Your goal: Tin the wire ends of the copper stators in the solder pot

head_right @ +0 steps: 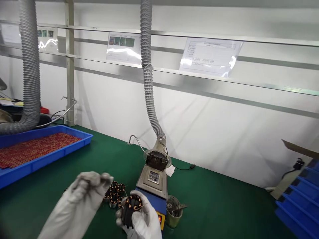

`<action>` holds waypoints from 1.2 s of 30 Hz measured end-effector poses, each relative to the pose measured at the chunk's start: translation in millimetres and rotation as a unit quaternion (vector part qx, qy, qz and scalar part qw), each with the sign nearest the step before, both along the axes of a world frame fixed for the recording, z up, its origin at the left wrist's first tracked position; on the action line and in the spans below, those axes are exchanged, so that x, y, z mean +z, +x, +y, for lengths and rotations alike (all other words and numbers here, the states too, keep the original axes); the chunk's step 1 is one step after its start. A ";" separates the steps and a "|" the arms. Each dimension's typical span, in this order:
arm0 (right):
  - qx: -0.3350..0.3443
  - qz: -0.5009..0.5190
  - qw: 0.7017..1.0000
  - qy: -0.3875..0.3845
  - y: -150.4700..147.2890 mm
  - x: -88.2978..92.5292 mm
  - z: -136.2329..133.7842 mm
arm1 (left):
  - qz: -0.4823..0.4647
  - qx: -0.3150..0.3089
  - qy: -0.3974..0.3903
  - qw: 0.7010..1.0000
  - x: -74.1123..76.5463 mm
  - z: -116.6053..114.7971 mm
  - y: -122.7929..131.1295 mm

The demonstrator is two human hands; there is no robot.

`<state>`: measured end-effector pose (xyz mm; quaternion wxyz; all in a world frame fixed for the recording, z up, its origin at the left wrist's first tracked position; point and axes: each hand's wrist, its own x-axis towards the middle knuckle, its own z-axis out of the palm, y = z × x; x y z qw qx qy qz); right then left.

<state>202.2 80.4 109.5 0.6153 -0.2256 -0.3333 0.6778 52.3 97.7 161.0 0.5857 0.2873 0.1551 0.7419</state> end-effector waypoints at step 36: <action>-0.015 0.016 1.000 -0.013 1.8 5.4 -11.7 | 0.417 0.054 0.167 0.892 -22.0 2.2 18.7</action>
